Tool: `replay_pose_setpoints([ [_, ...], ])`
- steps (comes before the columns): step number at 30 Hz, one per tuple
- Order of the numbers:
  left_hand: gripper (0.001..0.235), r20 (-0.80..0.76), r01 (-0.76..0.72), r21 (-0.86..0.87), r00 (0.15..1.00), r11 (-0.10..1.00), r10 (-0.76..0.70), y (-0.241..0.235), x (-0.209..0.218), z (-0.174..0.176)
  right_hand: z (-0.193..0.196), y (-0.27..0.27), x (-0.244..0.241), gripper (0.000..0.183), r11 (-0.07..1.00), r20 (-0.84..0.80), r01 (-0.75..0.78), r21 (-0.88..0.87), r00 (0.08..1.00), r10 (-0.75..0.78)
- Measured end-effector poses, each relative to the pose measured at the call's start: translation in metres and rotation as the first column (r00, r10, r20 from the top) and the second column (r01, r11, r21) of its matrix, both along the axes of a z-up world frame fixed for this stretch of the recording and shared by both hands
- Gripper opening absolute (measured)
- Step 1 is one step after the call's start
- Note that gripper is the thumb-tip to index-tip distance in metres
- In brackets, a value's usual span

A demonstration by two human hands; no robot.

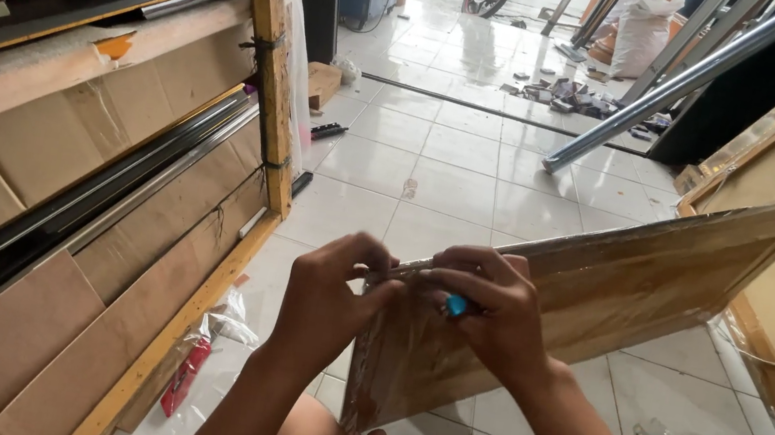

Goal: The person wraps a framed picture with clear plastic film, using a utility knife to cut the film and hands to smooth and fold the edges. The person repeatedly cuts and trims the film along the frame edges to secure the wrapping.

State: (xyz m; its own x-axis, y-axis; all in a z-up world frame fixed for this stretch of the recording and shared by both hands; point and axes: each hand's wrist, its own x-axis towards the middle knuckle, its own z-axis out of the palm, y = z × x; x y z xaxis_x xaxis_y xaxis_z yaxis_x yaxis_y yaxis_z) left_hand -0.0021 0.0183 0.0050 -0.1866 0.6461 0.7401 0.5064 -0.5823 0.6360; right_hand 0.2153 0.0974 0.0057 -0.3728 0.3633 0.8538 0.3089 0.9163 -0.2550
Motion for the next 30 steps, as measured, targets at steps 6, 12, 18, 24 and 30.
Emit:
replay_pose_setpoints([
  [6,0.029,-0.181,0.005,0.018,0.983,1.000,-0.001,0.000,-0.003,0.017,-0.010,0.012,-0.009,0.031,0.997,-0.034,0.058,0.056,0.998,-0.056],
  [12,0.009,-0.227,-0.157,0.329,0.944,0.931,0.239,0.020,0.003,-0.014,-0.011,0.011,-0.019,0.035,0.994,-0.107,0.103,0.044,0.990,-0.097],
  [18,0.007,-0.306,-0.180,0.529,0.871,0.829,0.384,0.037,0.008,-0.032,-0.012,0.014,-0.022,0.035,0.997,-0.144,0.075,0.025,0.987,-0.071],
  [24,0.015,-0.377,-0.204,0.664,0.739,0.719,0.558,0.047,0.003,-0.029,-0.035,0.027,-0.007,0.016,0.984,-0.076,-0.167,0.061,0.982,0.171],
  [30,0.009,-0.309,-0.137,0.463,0.901,0.875,0.305,0.006,0.020,-0.015,-0.079,0.004,0.006,0.006,0.994,-0.117,0.031,0.107,0.993,-0.018],
])
